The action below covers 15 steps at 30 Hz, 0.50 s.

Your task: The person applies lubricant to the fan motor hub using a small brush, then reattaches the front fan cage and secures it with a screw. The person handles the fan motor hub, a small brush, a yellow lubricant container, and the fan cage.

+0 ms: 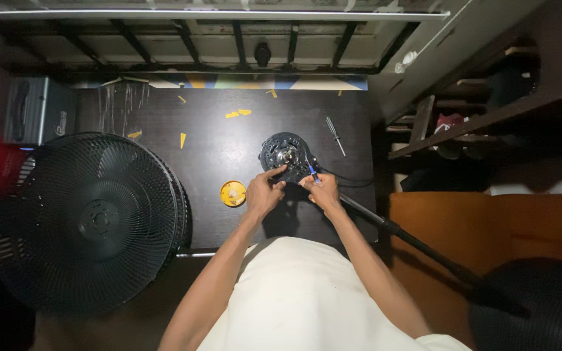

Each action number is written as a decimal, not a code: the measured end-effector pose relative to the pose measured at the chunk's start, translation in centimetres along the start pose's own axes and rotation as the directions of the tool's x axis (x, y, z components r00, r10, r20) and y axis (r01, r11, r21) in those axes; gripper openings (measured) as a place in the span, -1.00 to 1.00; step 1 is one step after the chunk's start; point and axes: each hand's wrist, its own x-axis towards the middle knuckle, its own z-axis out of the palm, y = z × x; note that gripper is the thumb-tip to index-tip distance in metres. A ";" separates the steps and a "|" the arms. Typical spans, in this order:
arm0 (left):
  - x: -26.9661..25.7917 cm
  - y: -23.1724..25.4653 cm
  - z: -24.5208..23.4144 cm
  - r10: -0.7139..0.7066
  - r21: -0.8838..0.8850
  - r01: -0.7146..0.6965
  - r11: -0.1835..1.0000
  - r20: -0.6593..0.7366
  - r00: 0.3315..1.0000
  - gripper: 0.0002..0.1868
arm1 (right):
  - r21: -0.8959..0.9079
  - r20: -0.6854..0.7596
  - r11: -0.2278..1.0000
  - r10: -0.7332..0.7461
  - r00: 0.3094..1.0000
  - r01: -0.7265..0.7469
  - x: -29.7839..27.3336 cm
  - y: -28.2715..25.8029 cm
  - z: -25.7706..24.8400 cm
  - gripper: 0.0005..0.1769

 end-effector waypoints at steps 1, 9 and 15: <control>-0.1 0.0 -0.1 0.008 0.000 -0.008 1.000 -0.005 1.000 -0.53 | -0.020 -0.012 1.000 -0.002 1.000 0.002 -0.2 -0.2 0.1 -0.95; 0.1 0.1 -0.2 0.044 0.118 -0.039 0.992 -0.035 0.998 -0.51 | -0.164 -0.156 0.986 -0.023 0.987 -0.003 -1.1 -2.2 0.9 -0.87; 0.6 -0.5 1.1 0.246 0.166 -0.239 0.957 -0.023 0.969 -0.56 | -0.201 -0.208 0.977 0.025 0.978 -0.068 -0.9 -1.9 1.3 -0.80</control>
